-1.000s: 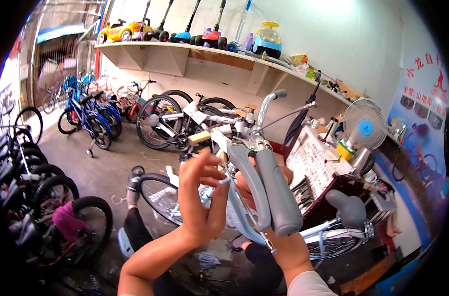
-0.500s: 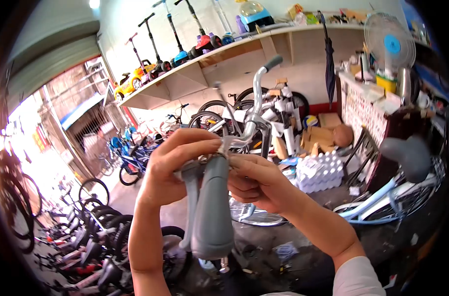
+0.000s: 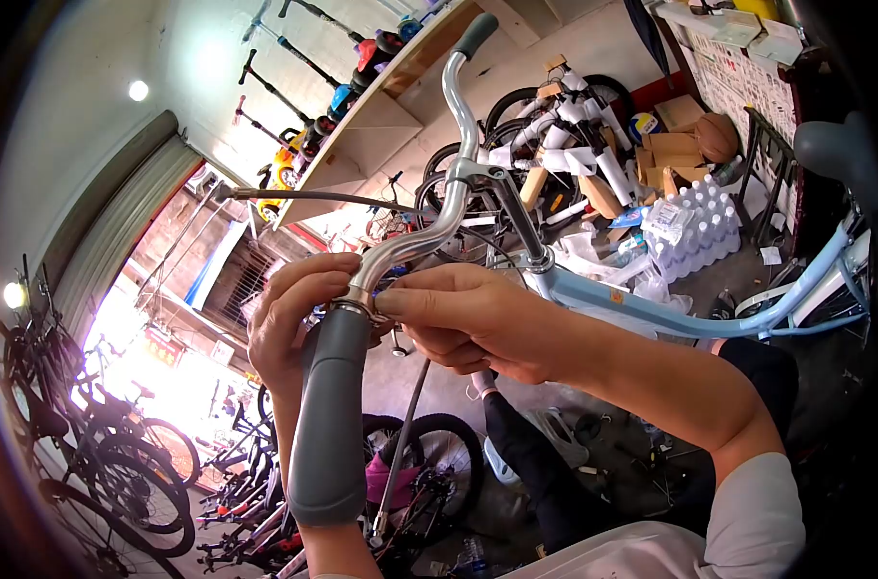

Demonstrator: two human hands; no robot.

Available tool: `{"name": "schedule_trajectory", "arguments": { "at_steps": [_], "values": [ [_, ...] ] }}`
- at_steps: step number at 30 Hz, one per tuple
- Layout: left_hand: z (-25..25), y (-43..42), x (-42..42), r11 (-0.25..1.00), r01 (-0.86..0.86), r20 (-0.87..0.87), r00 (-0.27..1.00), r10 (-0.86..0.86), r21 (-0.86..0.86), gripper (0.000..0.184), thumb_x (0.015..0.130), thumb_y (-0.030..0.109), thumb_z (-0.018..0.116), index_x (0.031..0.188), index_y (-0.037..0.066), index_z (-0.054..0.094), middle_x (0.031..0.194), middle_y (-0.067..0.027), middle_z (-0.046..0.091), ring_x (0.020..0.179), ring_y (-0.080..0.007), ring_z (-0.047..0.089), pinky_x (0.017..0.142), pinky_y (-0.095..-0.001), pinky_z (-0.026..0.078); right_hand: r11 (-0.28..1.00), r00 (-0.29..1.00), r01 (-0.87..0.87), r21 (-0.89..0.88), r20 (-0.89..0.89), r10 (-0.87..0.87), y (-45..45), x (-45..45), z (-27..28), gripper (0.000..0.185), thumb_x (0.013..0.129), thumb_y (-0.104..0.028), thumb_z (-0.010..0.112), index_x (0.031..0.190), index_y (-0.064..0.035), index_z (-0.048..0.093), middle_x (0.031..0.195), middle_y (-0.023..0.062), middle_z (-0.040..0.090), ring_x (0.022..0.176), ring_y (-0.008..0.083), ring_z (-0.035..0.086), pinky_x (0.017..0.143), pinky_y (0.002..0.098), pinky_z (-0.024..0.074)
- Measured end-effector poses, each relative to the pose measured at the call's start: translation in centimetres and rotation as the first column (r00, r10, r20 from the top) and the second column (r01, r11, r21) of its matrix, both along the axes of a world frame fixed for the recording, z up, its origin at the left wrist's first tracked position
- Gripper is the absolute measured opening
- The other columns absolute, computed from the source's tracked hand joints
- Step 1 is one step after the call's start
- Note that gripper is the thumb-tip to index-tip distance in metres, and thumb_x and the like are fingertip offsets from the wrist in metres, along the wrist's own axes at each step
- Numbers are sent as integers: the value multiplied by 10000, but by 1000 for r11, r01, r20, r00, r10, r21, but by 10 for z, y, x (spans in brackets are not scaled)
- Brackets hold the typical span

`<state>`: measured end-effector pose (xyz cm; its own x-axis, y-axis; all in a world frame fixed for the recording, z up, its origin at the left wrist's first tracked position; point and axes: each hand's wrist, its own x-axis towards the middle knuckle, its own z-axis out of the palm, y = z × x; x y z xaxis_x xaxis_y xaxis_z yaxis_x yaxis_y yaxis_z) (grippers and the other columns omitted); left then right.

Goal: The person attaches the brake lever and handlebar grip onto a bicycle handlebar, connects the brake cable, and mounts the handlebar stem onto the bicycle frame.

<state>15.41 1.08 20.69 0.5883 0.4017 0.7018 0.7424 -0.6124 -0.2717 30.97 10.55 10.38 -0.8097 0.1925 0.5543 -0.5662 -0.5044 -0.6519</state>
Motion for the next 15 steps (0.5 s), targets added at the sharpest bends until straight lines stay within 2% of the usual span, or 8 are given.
{"name": "schedule_trajectory", "arguments": {
  "at_steps": [5,15],
  "values": [
    [-2,1,0,1000,-11,7,1000,11,3,412,685,72,876,1021,19,644,1013,-169,713,911,-255,707,763,-336,568,999,999,44,17,31,-45,1,0,0,271,1033,-335,553,972,-80,620,558,-90,321,447,32,269,414,241,167],
    [-4,1,3,1000,-15,33,999,14,22,409,680,53,865,1017,32,634,1003,-157,716,904,-253,707,775,-348,561,998,997,61,29,37,-62,5,0,1,261,1009,-338,600,915,-96,625,549,-88,349,439,27,286,407,237,171]
  ]
}}
